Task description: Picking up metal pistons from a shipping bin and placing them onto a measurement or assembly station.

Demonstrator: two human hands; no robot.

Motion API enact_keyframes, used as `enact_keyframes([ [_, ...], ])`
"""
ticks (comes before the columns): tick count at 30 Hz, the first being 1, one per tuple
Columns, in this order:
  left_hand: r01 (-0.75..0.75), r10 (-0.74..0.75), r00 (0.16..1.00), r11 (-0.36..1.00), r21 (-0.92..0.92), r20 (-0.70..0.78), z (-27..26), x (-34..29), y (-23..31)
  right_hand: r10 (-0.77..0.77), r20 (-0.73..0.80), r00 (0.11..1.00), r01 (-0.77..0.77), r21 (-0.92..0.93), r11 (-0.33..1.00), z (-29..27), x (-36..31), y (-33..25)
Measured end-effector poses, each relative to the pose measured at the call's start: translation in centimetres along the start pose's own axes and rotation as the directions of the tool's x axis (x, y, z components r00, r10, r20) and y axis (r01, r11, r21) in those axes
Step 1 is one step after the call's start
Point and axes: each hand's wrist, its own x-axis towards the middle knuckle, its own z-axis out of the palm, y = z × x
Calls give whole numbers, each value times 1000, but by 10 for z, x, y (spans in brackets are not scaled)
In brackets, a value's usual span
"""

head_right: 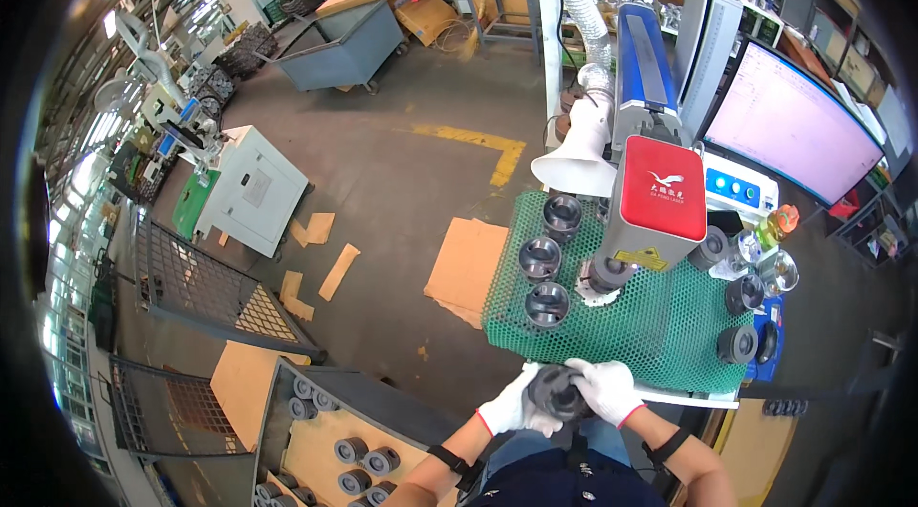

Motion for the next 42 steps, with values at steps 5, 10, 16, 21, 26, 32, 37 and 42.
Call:
enact_keyframes([
  [5,-457,432,873,887,-68,-228,-20,27,5,267,105,958,-282,171,944,35,18,3],
  [10,-403,322,892,885,-234,-319,-20,29,30,326,195,925,-329,-22,944,20,35,-19],
  [16,-418,327,871,886,-202,-366,-18,34,51,-201,-59,978,175,-297,939,-26,79,-52],
  [21,-393,312,849,912,-115,-427,-31,52,55,-187,47,981,191,-386,902,4,111,-31],
  [26,-400,322,831,913,-84,-454,-14,43,61,-176,43,983,180,-353,918,11,121,-21],
  [32,-251,284,832,959,134,-476,-13,15,84,-179,87,980,197,-319,927,6,118,-13],
  [37,-85,805,584,185,979,-102,16,-16,166,-184,15,983,180,-288,941,-21,79,2],
  [42,365,454,782,-889,276,426,132,34,260,18,52,998,1,-350,937,-46,13,1],
])
